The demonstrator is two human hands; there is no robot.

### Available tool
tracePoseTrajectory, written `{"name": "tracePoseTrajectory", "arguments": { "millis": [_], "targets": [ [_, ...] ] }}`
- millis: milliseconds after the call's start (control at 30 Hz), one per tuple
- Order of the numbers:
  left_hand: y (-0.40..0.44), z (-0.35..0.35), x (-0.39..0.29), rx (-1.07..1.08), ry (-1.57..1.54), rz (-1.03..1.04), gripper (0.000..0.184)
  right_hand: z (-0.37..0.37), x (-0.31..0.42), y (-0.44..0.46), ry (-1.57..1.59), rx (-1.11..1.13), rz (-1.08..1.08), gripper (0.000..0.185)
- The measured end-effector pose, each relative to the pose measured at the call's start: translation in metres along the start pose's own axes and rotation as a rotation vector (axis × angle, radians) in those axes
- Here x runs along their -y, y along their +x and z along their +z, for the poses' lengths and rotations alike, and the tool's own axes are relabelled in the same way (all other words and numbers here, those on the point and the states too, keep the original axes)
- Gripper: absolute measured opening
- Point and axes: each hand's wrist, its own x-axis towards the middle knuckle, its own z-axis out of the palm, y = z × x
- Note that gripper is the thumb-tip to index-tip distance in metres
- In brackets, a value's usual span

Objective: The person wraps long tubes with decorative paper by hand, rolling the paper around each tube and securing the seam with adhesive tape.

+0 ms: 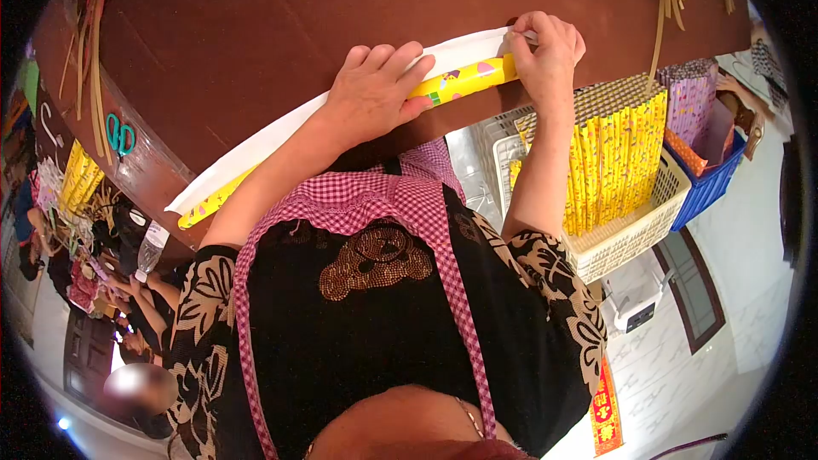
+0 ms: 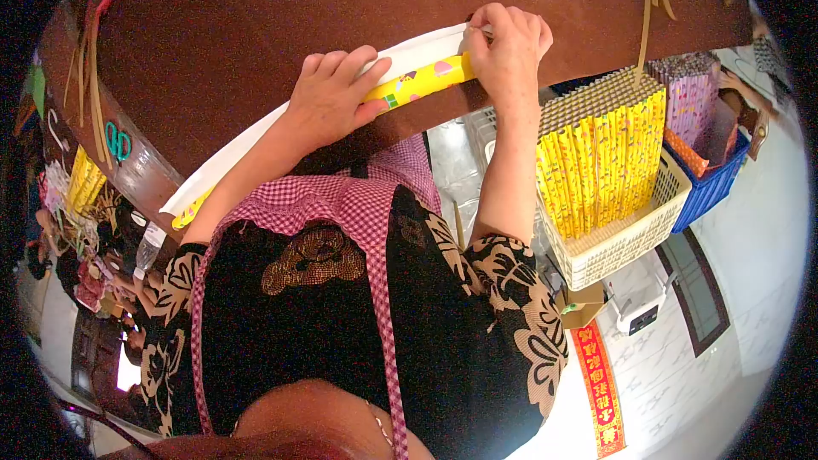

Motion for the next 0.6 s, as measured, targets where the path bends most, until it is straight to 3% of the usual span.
{"name": "tracePoseTrajectory", "arguments": {
  "millis": [600],
  "targets": [
    [0.008,-0.012,-0.007,0.073,-0.051,-0.046,0.059,-0.018,0.004,0.004,-0.047,0.085,0.005,0.012]
  ]
}}
